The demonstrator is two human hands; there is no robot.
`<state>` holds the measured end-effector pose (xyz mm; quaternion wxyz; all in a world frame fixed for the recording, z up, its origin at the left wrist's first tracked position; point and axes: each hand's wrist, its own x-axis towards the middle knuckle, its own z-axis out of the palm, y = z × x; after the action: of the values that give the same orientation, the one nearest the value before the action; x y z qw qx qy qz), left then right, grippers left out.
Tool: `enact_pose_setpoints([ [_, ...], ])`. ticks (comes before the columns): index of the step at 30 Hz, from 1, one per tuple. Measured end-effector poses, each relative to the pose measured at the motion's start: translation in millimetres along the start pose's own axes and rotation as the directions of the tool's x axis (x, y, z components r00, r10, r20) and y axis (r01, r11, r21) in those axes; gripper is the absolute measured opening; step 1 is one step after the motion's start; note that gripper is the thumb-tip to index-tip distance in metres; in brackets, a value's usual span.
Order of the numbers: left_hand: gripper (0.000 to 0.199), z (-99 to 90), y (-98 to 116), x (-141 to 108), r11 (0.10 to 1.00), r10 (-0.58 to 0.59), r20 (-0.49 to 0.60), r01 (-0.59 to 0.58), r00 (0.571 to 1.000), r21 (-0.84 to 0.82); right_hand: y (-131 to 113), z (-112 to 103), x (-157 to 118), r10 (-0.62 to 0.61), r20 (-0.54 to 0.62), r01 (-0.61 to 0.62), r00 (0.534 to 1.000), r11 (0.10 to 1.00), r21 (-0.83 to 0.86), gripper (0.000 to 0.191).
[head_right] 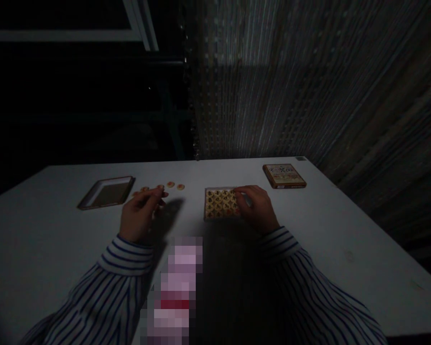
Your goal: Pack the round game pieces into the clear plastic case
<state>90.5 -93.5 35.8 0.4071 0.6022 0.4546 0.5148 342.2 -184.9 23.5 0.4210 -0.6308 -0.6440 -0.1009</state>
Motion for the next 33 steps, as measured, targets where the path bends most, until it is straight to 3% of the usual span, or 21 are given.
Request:
enact_pose_setpoints([
  [7, 0.024, -25.6, 6.5, 12.1, 0.994, 0.055, -0.042, -0.051, 0.998, 0.094, 0.0, 2.0, -0.6, -0.010, -0.008, 0.010, 1.000, 1.000, 0.021, 0.019],
  [14, 0.025, -50.4, -1.6, 18.0, 0.985, 0.067, -0.111, -0.048, 0.992, 0.167, -2.9, 3.3, -1.8, 0.028, 0.027, -0.029, 0.999, 0.999, 0.031, 0.018],
  [20, 0.026, -60.1, -11.2, 15.8, 0.946, 0.103, -0.092, -0.069, 0.990, 0.315, -4.4, 3.8, -2.8, 0.072, 0.030, -0.074, 0.997, 0.993, 0.088, 0.018],
  [27, 0.025, -70.4, -25.4, 19.0, 0.778, 0.289, 0.156, -0.327, 0.945, 0.537, -16.3, 4.2, 3.7, 0.142, 0.035, -0.145, 0.989, 0.981, 0.129, 0.020],
  [33, 0.024, -80.0, -32.1, 22.0, 0.661, 0.282, 0.359, -0.451, 0.890, 0.599, -34.5, 5.0, 16.4, 0.131, 0.128, -0.151, 0.983, 0.975, 0.160, 0.023],
])
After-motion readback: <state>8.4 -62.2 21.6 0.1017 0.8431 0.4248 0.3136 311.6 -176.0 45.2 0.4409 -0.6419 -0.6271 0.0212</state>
